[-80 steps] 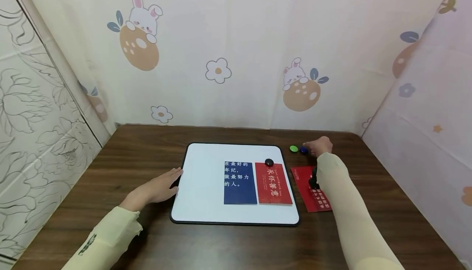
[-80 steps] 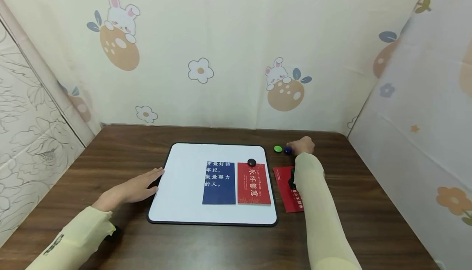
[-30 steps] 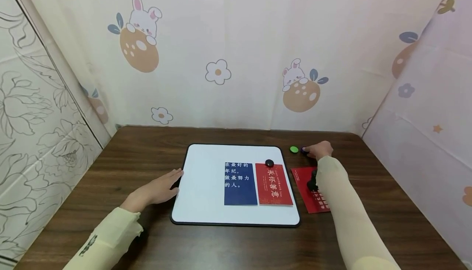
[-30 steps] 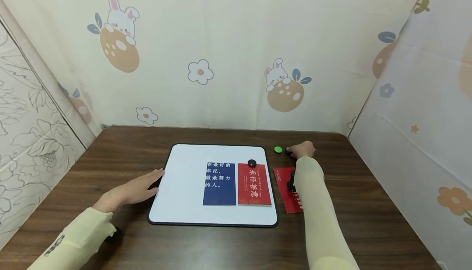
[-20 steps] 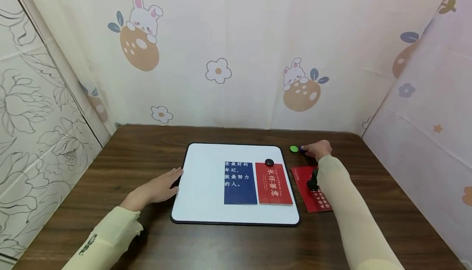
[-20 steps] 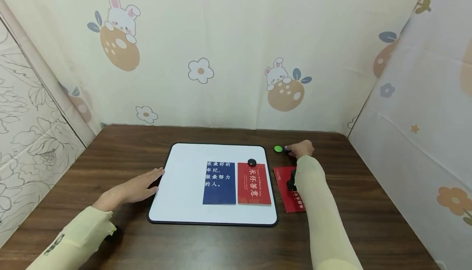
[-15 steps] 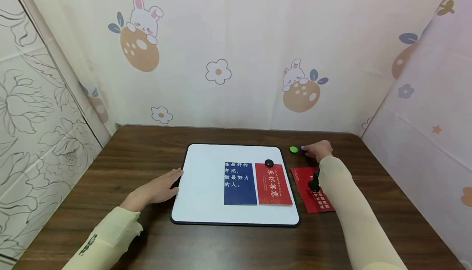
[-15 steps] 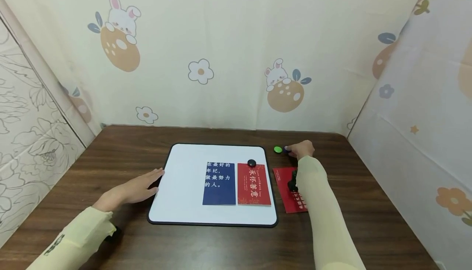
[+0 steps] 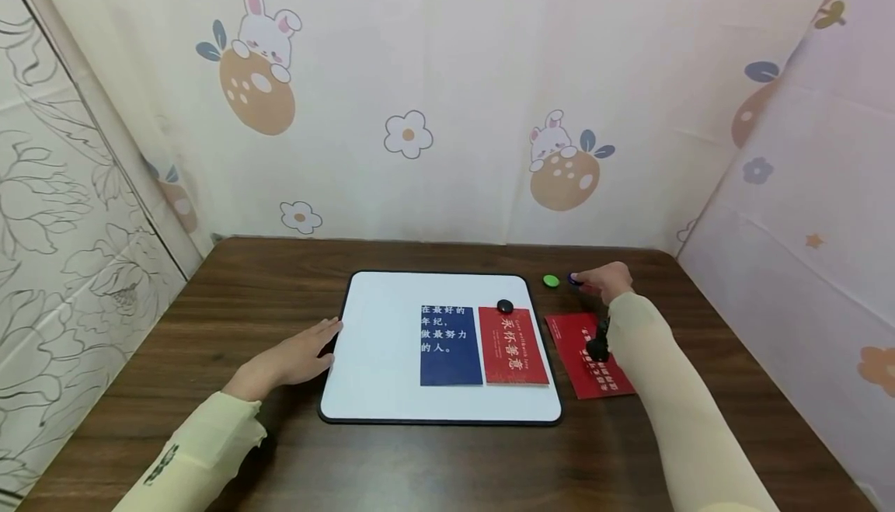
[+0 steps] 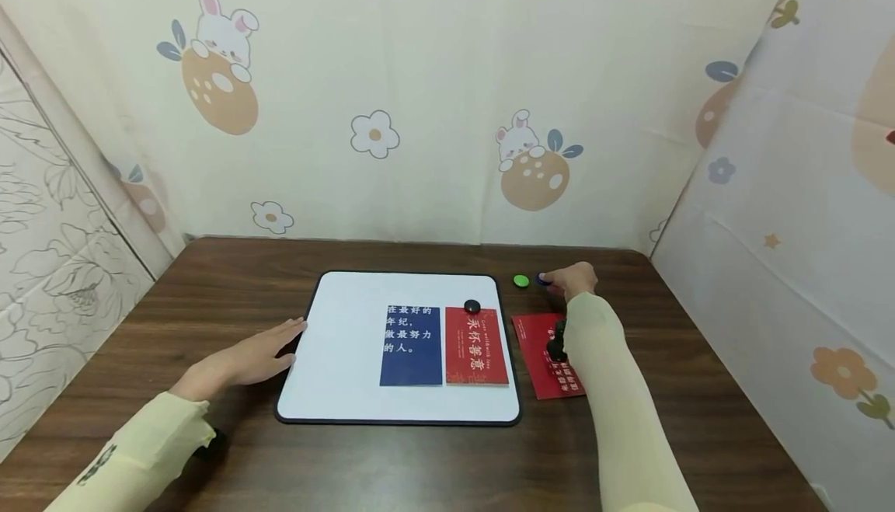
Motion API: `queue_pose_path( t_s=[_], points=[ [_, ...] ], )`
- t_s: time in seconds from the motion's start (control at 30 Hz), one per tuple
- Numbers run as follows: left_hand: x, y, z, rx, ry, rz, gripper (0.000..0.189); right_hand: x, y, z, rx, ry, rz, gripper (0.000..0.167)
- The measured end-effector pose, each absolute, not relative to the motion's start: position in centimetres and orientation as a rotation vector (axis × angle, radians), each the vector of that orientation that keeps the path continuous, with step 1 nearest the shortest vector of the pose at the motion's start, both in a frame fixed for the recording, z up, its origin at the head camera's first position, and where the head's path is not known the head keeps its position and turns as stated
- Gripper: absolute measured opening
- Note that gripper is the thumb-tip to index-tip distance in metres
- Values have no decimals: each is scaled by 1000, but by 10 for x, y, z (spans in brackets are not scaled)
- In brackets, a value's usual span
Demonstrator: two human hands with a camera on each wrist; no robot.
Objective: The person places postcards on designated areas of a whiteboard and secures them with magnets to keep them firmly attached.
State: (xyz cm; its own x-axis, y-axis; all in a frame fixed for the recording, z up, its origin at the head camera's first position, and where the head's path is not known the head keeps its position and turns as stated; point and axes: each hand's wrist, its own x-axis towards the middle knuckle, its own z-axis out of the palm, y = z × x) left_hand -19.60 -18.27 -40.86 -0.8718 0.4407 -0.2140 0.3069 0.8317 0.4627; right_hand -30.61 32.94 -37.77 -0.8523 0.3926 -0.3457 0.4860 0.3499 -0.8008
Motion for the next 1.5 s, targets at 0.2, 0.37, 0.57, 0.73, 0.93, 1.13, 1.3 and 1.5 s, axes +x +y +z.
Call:
queue_pose_path(
  t_s=[0.2,0.37,0.57,0.73,0.93,1.13,1.3,1.5],
  points=[
    [-196,-183,-409,562,2706,594,57,-302,331,-377,837,2491,-1536,54],
    [-196,-183,-409,553,2702,586,57,-298,330,-375,850,2448,-1571,49],
    [-194,-183,-408,562,2699,598,57,-295,330,-377,862,2409,-1599,47],
    [-193,-182,-408,567,2694,603,57,-291,326,-377,860,2384,-1633,47],
    [-194,-183,-408,561,2692,621,57,-285,321,-373,843,2395,-1626,46],
    [-194,-183,-407,575,2691,625,57,-282,322,-372,854,2374,-1619,46],
    [-195,-184,-408,574,2693,629,57,-277,320,-371,802,2361,-1617,48],
    [-195,-184,-410,560,2692,641,57,-272,309,-366,774,2358,-1638,41]
  ],
)
